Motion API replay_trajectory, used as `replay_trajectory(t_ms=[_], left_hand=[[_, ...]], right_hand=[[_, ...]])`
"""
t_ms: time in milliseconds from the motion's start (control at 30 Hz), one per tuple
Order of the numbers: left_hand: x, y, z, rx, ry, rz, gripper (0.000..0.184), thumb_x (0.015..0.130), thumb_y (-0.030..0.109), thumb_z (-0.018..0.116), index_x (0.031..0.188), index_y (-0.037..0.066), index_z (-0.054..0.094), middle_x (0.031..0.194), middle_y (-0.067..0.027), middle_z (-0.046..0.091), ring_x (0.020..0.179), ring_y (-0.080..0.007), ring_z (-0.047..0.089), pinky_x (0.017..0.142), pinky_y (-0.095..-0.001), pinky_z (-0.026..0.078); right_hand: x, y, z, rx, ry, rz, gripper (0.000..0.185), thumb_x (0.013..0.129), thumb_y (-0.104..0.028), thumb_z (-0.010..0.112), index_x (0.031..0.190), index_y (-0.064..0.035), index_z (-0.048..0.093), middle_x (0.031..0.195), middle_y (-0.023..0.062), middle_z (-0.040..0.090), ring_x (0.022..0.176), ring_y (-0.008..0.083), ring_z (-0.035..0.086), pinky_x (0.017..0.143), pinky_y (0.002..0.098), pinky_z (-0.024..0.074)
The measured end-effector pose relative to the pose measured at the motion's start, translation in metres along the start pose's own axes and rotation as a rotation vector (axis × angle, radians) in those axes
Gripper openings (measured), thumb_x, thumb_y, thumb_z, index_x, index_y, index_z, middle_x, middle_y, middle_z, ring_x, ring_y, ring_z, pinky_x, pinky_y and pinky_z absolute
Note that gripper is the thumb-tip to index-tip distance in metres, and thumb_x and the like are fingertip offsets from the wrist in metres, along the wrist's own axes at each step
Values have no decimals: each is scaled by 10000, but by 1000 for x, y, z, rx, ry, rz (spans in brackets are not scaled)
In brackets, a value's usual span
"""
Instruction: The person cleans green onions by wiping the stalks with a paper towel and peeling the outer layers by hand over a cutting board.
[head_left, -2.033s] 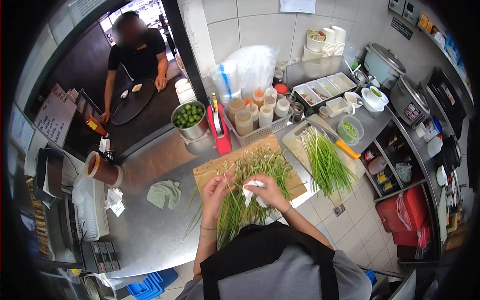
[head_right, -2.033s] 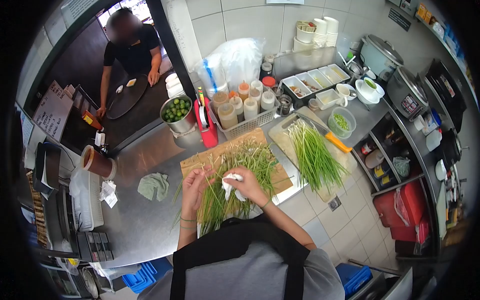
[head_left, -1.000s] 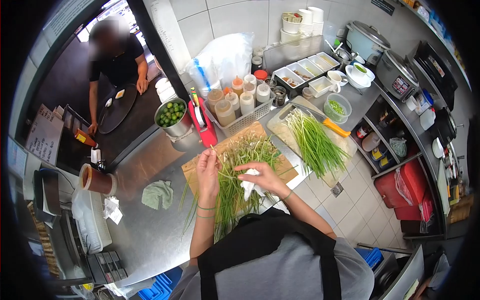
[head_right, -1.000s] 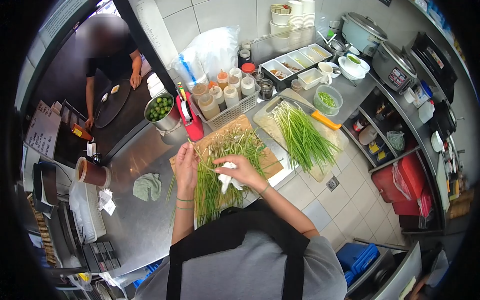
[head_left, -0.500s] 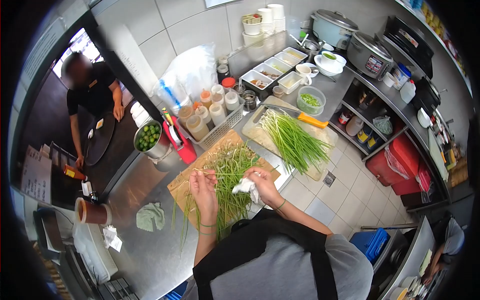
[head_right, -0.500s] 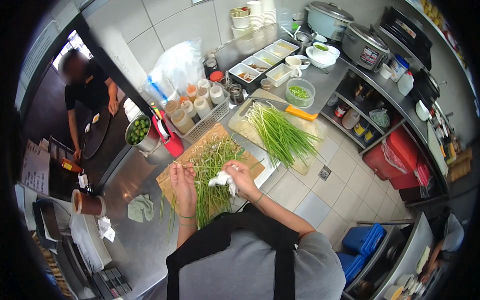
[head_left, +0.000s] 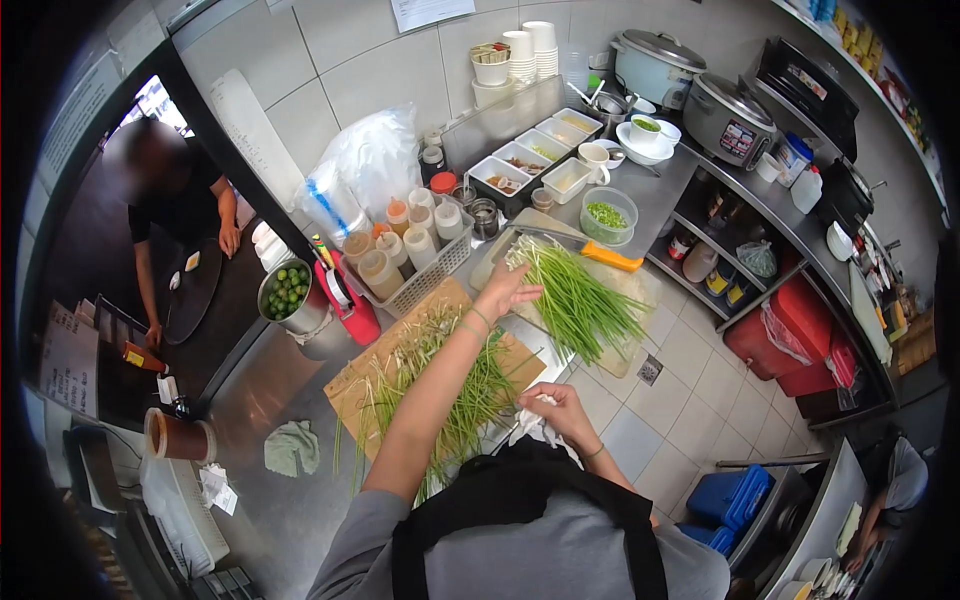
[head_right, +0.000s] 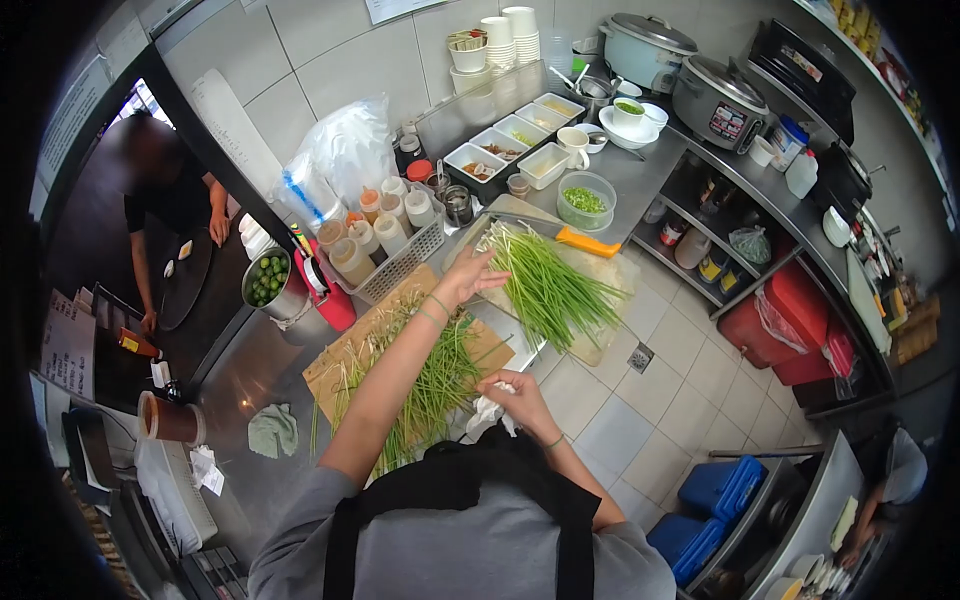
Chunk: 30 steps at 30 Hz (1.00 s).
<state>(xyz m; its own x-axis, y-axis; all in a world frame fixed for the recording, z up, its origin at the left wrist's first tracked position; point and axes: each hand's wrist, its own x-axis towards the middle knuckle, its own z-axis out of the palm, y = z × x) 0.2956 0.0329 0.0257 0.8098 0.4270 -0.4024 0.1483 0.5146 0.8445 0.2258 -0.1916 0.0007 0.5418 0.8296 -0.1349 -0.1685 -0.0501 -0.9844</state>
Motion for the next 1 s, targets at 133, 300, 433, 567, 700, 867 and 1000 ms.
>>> replay_trajectory(t_ms=[133, 300, 433, 567, 700, 867, 1000], left_hand=[[-49, -1, -31, -2, -172, 114, 557, 901, 163, 489, 1355, 40, 192, 1342, -228, 287, 1019, -316, 560, 815, -380, 500], [-157, 5, -108, 17, 146, 358, 334, 898, 186, 496, 1206, 65, 458, 1096, -90, 559, 956, -173, 579, 736, -263, 482], [-229, -24, -177, 81, 571, 451, 261, 890, 175, 505, 1135, 89, 523, 983, -22, 603, 840, -87, 563, 670, -202, 435], [-265, -88, -218, 403, 767, 403, 217, 854, 153, 552, 1053, 69, 568, 945, -22, 597, 812, -107, 546, 664, -238, 428], [-260, -143, -232, 1106, 946, 509, 224, 741, 142, 657, 944, 77, 588, 888, -81, 550, 825, -226, 517, 678, -327, 428], [-257, -142, -197, 1207, 1062, 448, 278, 647, 141, 720, 877, 98, 569, 897, -109, 483, 865, -313, 464, 737, -400, 411], [-256, -139, -208, 1210, 1101, 309, 321, 629, 123, 726, 896, 90, 550, 920, -115, 486, 876, -313, 472, 754, -396, 413]], right_hand=[[5, -8, 1, -123, -38, -80, 97, 784, -88, 644, 808, 5, 653, 740, 9, 628, 720, 60, 540, 705, 213, 421], [30, -52, 20, -361, -68, -320, 123, 764, -118, 643, 850, -32, 660, 738, 91, 592, 684, 197, 558, 627, 284, 423], [58, -77, 59, -653, -170, -503, 178, 755, -102, 631, 922, -41, 647, 790, 100, 589, 696, 255, 575, 607, 342, 438], [86, -30, 90, -982, -214, -514, 226, 750, -83, 603, 971, -44, 631, 816, 139, 589, 720, 315, 593, 620, 407, 462], [98, -28, 86, -1025, -163, -560, 131, 745, -87, 598, 856, -21, 619, 796, 170, 580, 703, 343, 587, 614, 424, 471], [90, -50, 89, -1030, -130, -540, 83, 742, -100, 610, 761, -21, 598, 770, 161, 573, 679, 347, 581, 600, 420, 465], [93, -36, 93, -925, -177, -582, 85, 748, -93, 616, 799, -25, 610, 772, 151, 571, 694, 339, 574, 609, 407, 454]])
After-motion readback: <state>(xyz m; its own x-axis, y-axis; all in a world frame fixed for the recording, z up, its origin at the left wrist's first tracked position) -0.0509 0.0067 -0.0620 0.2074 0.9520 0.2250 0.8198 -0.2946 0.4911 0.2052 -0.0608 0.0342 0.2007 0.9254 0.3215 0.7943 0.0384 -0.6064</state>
